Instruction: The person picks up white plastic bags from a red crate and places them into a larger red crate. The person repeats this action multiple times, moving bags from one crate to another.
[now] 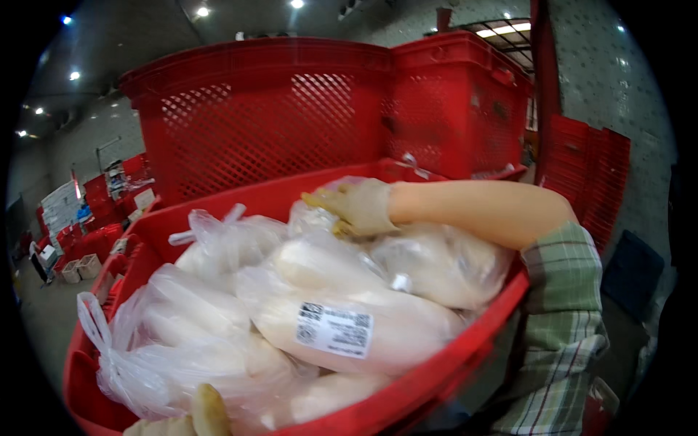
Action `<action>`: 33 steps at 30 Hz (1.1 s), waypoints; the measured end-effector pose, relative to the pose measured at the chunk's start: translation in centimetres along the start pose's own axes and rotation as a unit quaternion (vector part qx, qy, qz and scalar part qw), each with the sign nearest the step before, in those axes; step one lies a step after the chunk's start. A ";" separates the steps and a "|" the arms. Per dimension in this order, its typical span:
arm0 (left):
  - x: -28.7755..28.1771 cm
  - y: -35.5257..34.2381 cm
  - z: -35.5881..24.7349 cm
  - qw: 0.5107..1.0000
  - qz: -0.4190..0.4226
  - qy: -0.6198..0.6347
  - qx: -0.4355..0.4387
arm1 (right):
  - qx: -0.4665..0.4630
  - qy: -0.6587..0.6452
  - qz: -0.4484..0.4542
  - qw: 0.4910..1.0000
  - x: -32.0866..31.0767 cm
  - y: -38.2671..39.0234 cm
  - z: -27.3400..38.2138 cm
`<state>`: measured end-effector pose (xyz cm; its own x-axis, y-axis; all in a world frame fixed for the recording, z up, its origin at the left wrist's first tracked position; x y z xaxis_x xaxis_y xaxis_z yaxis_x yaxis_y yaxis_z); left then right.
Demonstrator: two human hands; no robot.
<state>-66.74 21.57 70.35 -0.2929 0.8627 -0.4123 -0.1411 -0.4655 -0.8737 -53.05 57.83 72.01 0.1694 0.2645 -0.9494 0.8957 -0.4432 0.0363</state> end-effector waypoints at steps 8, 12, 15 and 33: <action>0.1 -0.6 0.0 1.000 0.028 0.005 0.009 | -0.001 -0.266 -0.104 0.959 -7.4 7.3 -3.3; -0.1 -0.6 -0.1 1.000 0.022 0.005 -0.004 | -0.025 -0.205 -0.054 0.977 -0.6 11.9 -4.5; -0.2 -0.6 -0.2 1.000 0.027 0.004 -0.011 | 0.054 -0.185 -0.004 0.981 -2.2 13.4 1.0; 0.4 1.5 0.1 0.999 0.022 -0.007 -0.033 | -0.041 -0.347 -0.021 0.937 -0.3 12.7 2.7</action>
<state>-67.11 21.18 68.91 -0.3109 0.8387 -0.4471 -0.0649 -0.4880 -0.8704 -42.84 49.78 71.87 -0.1495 -0.3526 -0.9238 0.9293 -0.3692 -0.0095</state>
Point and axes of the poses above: each hand's wrist, its own y-axis away from the middle knuckle, its own x-axis out of the palm, z = x × y, the point moved 2 cm from there along -y, towards the middle knuckle, and after that the axes turned 12 degrees about -x, right-handed, at the moved point
